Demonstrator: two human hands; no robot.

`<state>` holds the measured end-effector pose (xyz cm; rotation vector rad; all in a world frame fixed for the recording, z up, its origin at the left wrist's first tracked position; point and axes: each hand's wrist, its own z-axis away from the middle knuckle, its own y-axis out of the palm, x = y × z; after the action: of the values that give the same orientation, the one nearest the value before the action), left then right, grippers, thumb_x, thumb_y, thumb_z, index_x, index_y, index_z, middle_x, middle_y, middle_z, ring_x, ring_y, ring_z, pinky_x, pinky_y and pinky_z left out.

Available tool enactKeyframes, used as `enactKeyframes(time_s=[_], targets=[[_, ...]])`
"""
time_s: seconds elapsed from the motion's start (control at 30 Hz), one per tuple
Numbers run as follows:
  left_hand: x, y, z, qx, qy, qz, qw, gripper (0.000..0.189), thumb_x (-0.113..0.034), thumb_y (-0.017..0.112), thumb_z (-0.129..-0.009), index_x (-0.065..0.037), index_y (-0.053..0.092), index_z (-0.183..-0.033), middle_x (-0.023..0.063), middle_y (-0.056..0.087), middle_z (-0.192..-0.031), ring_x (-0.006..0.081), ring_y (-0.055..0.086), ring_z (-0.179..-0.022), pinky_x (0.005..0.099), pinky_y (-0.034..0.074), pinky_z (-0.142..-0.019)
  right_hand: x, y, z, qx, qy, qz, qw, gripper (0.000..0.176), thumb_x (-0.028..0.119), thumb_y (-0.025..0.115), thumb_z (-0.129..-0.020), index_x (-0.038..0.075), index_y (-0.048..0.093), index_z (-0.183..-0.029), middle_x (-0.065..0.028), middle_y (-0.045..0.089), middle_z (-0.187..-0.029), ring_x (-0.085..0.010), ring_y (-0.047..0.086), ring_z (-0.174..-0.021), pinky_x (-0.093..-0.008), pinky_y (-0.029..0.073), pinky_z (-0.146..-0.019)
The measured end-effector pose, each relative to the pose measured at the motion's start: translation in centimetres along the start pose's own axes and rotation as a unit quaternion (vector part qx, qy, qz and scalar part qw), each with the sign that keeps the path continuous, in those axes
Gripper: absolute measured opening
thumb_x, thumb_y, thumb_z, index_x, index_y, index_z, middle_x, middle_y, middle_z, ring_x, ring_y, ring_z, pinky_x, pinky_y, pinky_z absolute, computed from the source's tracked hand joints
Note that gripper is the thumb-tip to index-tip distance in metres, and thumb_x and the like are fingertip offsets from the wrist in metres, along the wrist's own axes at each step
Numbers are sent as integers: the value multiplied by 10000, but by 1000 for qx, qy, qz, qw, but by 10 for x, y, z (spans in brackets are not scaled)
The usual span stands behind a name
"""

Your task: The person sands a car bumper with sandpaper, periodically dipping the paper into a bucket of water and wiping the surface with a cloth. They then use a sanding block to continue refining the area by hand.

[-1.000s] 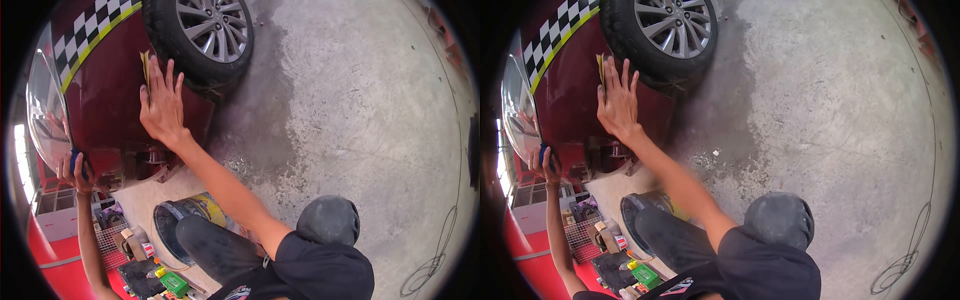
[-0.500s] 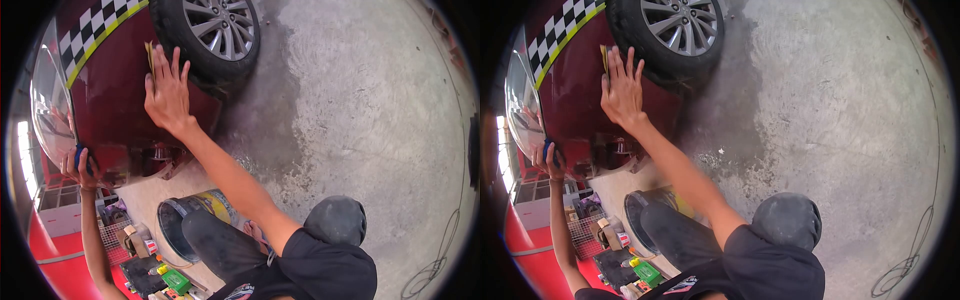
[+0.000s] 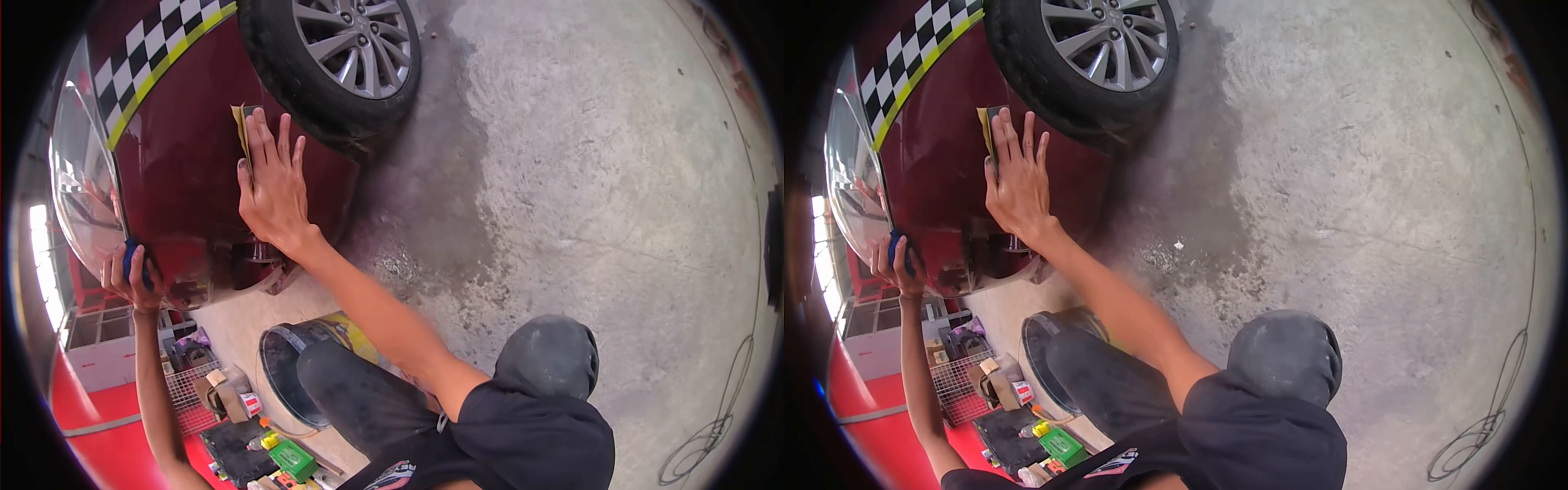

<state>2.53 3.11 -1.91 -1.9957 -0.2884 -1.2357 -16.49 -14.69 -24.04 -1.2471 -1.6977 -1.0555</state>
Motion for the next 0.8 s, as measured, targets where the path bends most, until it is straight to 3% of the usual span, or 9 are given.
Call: enactKeyframes(time_s=[0.2,0.33,0.47,0.63,0.8], targets=[[-5,-4,1,11,-11,-8,1000,368,-130,694,-973,-141,677,-1340,150,601,-1420,375,525,-1283,513,407,-1105,-6,1,-33,-6,-11,-11,1000,667,179,497,-1047,26,261,-1652,-181,233,-1738,-482,82,-1612,-657,104,-1284],[-7,-3,-12,-2,9,-8,1000,354,-126,672,-999,-109,657,-1352,169,605,-1413,381,528,-1288,505,397,-1109,2,3,11,37,30,-20,999,657,194,485,-1057,60,262,-1661,-165,228,-1745,-475,69,-1615,-661,109,-1282],[-8,-7,-9,7,1,-7,1000,347,-124,671,-998,-114,663,-1344,166,603,-1410,378,524,-1287,504,397,-1107,1,1,-48,26,7,-19,999,686,201,467,-1066,70,203,-1686,-165,190,-1758,-474,37,-1619,-666,96,-1281],[-5,-5,-6,2,-3,-5,1000,378,-131,703,-959,-139,677,-1336,149,595,-1420,377,524,-1277,524,400,-1105,5,1,11,47,43,-18,998,657,195,463,-1068,59,239,-1670,-145,191,-1761,-475,57,-1616,-673,108,-1277],[-5,-7,-7,15,2,-5,1000,383,-124,712,-952,-141,676,-1332,147,598,-1412,373,528,-1261,517,414,-1074,-10,1,-46,-11,-8,-9,1000,648,189,491,-1054,56,275,-1649,-152,235,-1745,-485,89,-1609,-678,122,-1272]])
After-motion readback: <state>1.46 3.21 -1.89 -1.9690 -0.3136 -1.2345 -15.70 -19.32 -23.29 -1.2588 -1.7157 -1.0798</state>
